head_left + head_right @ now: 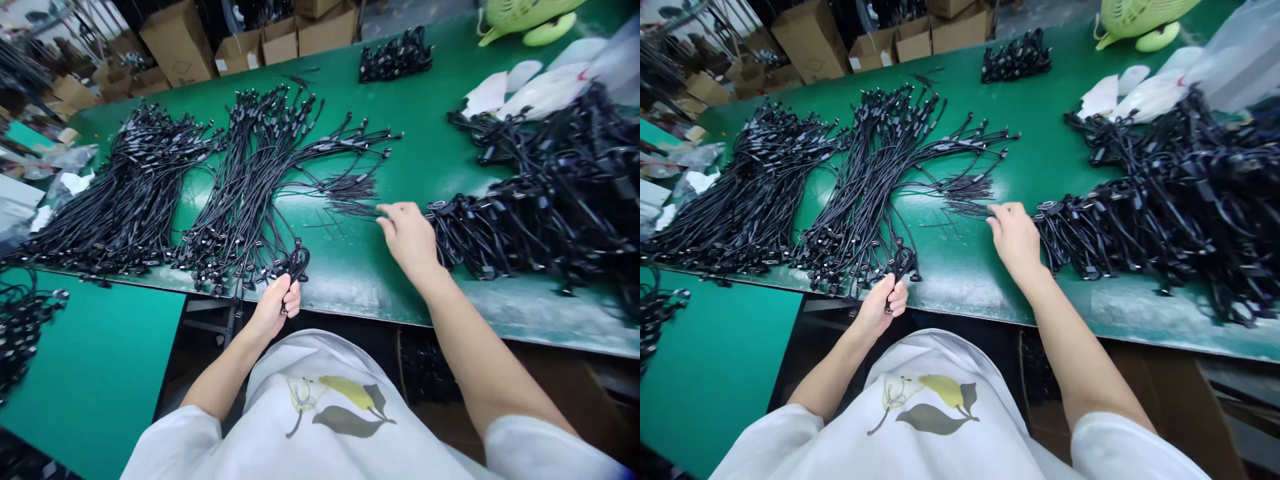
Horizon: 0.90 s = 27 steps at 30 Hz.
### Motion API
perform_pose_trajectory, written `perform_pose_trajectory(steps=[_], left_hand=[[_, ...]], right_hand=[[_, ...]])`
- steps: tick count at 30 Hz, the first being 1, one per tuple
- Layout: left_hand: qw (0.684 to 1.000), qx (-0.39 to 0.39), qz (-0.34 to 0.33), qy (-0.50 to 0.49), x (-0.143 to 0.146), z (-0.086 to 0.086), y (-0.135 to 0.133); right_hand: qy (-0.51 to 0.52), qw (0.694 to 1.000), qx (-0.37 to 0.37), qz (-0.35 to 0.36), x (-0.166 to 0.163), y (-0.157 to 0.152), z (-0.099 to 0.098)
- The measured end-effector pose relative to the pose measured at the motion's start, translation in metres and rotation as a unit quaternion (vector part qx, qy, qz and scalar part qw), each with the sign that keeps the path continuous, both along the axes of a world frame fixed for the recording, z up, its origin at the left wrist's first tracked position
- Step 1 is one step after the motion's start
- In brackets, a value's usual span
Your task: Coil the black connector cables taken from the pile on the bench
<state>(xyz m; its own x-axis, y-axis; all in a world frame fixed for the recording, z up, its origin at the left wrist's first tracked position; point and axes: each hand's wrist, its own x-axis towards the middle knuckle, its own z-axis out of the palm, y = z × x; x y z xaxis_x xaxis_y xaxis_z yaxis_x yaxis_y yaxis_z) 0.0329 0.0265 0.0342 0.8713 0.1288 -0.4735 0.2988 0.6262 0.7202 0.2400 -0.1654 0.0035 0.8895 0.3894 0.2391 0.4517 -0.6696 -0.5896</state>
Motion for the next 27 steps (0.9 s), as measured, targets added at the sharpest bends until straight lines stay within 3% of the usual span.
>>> perform_pose_trajectory(steps=[3,7,11,14,16,19,21,23,25,27], left_hand=[[1.000,-0.017,-0.012,-0.013,0.008,0.006,-0.005],[0.999,-0.031,-0.019,-0.019,0.014,0.010,-0.010],[0.999,-0.024,-0.018,-0.026,0.013,0.008,-0.008],[0.998,-0.022,-0.019,-0.047,0.013,0.008,-0.010],[0.997,-0.018,-0.021,-0.066,0.014,0.008,-0.012],[0.996,0.028,-0.023,-0.077,0.015,0.003,-0.012],[0.992,0.100,-0.017,-0.077,0.015,-0.003,-0.012],[0.973,0.216,-0.013,-0.084,0.015,-0.009,-0.010],[0.932,0.348,-0.034,-0.100,0.014,-0.012,-0.007],[0.891,0.433,-0.086,-0.106,0.013,-0.011,-0.003]], right_hand=[[-0.039,0.989,-0.142,-0.017,0.033,-0.009,-0.017],[-0.068,0.979,-0.190,-0.001,0.039,-0.006,-0.018],[-0.067,0.991,-0.120,-0.011,0.012,-0.005,0.004],[0.026,0.994,-0.017,0.105,-0.032,0.005,0.022],[0.100,0.972,0.036,0.211,-0.066,0.016,0.029],[0.126,0.953,0.075,0.265,-0.104,0.029,0.034],[0.066,0.963,0.054,0.254,-0.116,0.033,0.038],[-0.070,0.963,-0.019,0.259,-0.118,0.035,0.042],[-0.244,0.918,-0.089,0.300,-0.114,0.038,0.047],[-0.374,0.841,-0.115,0.373,-0.105,0.041,0.054]])
